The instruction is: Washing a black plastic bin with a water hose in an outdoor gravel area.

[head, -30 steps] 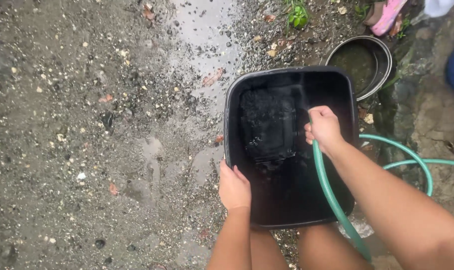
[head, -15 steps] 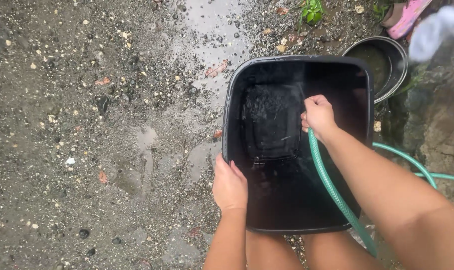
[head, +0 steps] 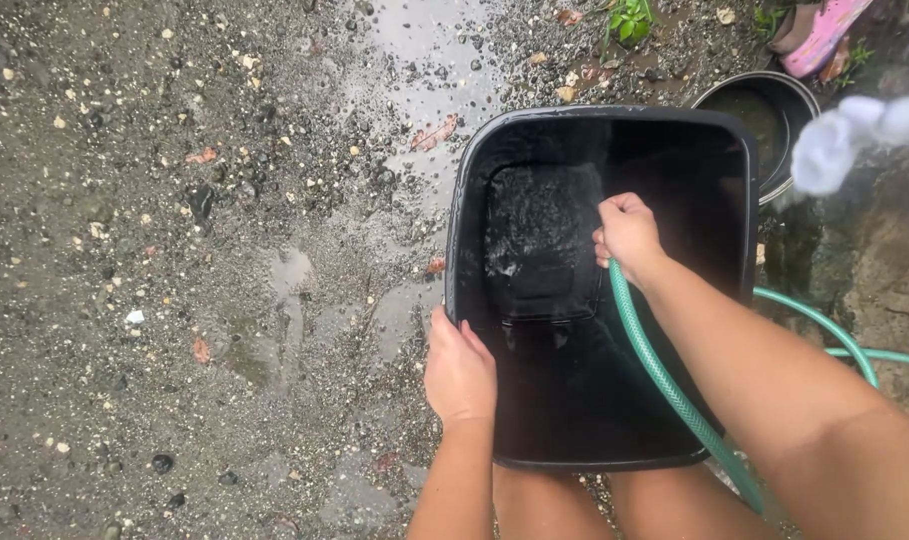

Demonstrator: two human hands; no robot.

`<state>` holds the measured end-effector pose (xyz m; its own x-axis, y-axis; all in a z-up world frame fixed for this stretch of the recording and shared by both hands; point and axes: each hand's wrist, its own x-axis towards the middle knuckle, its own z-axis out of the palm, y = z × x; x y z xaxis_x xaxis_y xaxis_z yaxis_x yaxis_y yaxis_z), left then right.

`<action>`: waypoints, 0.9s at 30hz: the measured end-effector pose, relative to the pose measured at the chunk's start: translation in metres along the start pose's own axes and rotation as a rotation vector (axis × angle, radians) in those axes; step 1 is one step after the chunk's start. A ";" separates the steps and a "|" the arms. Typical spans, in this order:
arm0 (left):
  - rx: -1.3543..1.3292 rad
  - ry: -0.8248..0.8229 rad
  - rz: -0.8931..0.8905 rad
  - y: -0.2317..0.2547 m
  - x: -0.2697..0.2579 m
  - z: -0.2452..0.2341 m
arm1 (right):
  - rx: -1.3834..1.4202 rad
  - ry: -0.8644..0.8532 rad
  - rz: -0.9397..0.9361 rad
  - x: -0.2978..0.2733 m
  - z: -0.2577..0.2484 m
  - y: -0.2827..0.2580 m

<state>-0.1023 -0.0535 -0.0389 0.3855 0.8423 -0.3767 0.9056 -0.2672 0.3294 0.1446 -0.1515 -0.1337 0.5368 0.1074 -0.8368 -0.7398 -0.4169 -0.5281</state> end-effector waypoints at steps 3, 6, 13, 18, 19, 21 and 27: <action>-0.008 0.030 0.026 -0.002 -0.001 0.001 | 0.019 -0.092 0.016 -0.005 0.019 0.030; -0.020 0.027 0.015 0.000 -0.002 -0.001 | -0.078 -0.193 0.156 -0.047 0.062 0.053; 0.045 -0.025 -0.019 0.003 -0.001 -0.004 | -0.028 -0.411 0.222 -0.092 0.078 0.077; 0.029 0.023 -0.004 0.000 0.000 -0.004 | -0.006 -0.412 0.128 -0.089 0.074 0.051; 0.030 0.018 -0.001 0.003 -0.001 -0.006 | -0.003 -0.407 0.130 -0.090 0.071 0.048; 0.040 -0.002 -0.030 0.008 -0.001 -0.010 | -0.025 -0.405 0.120 -0.091 0.070 0.040; 0.051 -0.023 -0.048 0.007 0.000 -0.011 | -0.020 -0.384 0.128 -0.088 0.067 0.040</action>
<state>-0.0976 -0.0506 -0.0272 0.3453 0.8438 -0.4108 0.9307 -0.2513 0.2660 0.0400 -0.1169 -0.0910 0.2474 0.3812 -0.8908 -0.7809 -0.4657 -0.4162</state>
